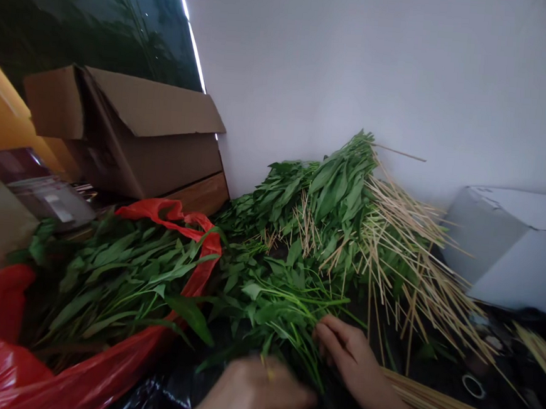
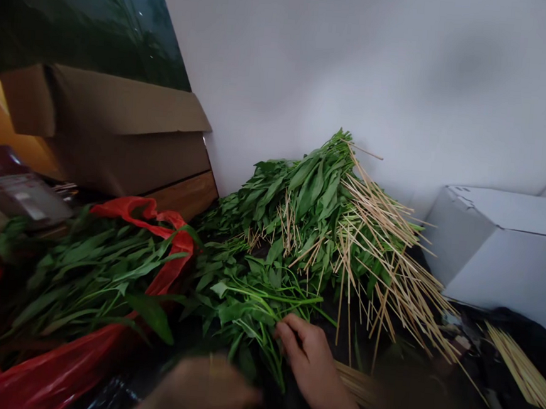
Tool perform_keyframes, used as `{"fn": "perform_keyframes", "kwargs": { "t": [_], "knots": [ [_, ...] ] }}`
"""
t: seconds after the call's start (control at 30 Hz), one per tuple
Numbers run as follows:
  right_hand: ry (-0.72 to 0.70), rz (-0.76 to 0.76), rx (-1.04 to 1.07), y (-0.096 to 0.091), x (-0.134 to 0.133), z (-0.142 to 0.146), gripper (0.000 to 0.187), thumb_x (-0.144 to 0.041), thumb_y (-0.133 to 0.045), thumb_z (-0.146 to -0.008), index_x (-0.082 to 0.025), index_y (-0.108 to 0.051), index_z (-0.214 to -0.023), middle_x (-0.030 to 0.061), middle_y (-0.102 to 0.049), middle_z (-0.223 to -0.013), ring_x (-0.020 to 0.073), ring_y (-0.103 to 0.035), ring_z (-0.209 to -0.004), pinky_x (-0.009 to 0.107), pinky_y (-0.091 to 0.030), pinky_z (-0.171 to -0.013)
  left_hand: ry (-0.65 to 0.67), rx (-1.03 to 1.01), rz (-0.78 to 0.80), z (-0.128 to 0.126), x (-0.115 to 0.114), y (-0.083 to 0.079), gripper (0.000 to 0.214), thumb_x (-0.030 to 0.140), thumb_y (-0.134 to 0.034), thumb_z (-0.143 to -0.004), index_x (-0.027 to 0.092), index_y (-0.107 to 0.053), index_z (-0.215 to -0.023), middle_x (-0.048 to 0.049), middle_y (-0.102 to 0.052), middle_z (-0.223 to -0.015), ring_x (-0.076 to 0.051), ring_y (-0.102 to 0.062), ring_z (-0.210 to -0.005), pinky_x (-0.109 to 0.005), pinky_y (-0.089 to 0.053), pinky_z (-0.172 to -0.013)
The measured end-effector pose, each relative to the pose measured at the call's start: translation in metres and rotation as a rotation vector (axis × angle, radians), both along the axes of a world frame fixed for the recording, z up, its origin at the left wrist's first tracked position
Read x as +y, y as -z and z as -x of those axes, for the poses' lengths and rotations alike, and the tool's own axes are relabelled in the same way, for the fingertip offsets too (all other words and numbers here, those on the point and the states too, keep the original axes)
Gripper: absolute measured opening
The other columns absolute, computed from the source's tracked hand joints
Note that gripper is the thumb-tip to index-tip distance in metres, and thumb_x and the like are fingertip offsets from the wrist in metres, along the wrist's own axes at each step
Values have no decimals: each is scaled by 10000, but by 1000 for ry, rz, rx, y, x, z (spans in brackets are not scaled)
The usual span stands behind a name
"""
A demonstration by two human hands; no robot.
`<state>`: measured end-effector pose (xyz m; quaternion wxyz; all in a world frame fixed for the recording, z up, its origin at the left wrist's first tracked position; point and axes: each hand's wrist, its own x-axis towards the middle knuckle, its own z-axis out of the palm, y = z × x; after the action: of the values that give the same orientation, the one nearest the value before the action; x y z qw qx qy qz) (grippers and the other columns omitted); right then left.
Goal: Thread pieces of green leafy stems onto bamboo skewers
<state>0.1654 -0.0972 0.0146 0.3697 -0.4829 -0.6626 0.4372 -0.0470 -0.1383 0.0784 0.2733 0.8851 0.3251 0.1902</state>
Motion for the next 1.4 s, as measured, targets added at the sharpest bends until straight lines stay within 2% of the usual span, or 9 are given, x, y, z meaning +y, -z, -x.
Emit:
{"fn": "perform_keyframes", "kwargs": {
  "t": [0.17, 0.33, 0.43, 0.53, 0.7, 0.9, 1.03, 1.17, 1.4],
  "knots": [
    [-24, -152, -168, 1, -3, 3, 324, -355, -363, -976, -220, -431, -690, -29, -491, -656, 138, -482, -629, 262, -339, -618, -183, 145, -557, -7, 53, -4, 261, 244, -474, -974, 242, -609, -1197, -70, -689, -1091, -248, -536, -1141, -438, -358, -970],
    [-44, -227, -203, 2, -4, 4, 300, -316, -333, -994, -224, -424, -724, -20, -505, -703, 143, -482, -656, 265, -335, -639, -98, 352, -638, -6, 73, 9, 137, 191, -511, -939, 185, -640, -984, -44, -656, -847, -209, -556, -921, -400, -355, -910],
    [-56, -257, -237, 3, -5, 5, 276, -300, -317, -1000, -221, -457, -775, -1, -536, -773, 155, -506, -720, 280, -347, -687, -93, 325, -689, -5, 76, 14, 130, 140, -546, -868, 176, -601, -755, -22, -610, -744, -190, -532, -825, -371, -361, -858],
    [-76, -235, -238, 0, -5, 7, 296, -304, -316, -997, -216, -471, -760, -3, -537, -748, 154, -511, -707, 284, -351, -680, -162, 199, -609, -11, 75, 15, 153, 123, -566, -784, 175, -545, -641, -3, -566, -659, -179, -511, -759, -333, -365, -767],
    [-133, 43, 11, -7, -3, 4, 359, -402, -334, -984, -207, -515, -741, -46, -472, -585, 120, -480, -545, 239, -359, -548, -367, -183, -199, -22, 80, 18, 181, 104, -468, -755, 172, -534, -601, 7, -534, -609, -142, -488, -653, -261, -381, -667],
    [-133, 208, 186, -9, 1, -7, 367, -455, -396, -942, -203, -480, -689, -67, -428, -537, 88, -413, -470, 212, -312, -477, -734, -544, 6, 5, 108, 0, 187, 248, -428, -835, 186, -511, -679, 29, -521, -581, -125, -459, -553, -220, -356, -537],
    [-111, 188, 147, -4, 4, -5, 341, -415, -414, -931, -206, -471, -667, -74, -400, -510, 90, -389, -461, 214, -306, -465, -463, -279, -42, 0, 91, -10, 228, 308, -413, -951, 196, -602, -889, -2, -642, -752, -145, -583, -688, -229, -440, -646],
    [-112, 170, 115, 1, 3, -3, 333, -399, -438, -923, -207, -461, -651, -71, -398, -525, 94, -395, -486, 214, -316, -470, -142, 112, -242, -20, 69, 2, 210, 275, -522, -942, 237, -615, -1126, -35, -684, -1013, -182, -642, -920, -255, -463, -808],
    [-100, 163, 74, -5, -2, -2, 339, -369, -400, -932, -211, -446, -635, -75, -384, -515, 96, -391, -481, 212, -308, -468, 29, 474, -546, -21, 72, 19, 69, 203, -531, -896, 187, -594, -919, -25, -635, -836, -187, -611, -723, -268, -445, -616]
  ]
}}
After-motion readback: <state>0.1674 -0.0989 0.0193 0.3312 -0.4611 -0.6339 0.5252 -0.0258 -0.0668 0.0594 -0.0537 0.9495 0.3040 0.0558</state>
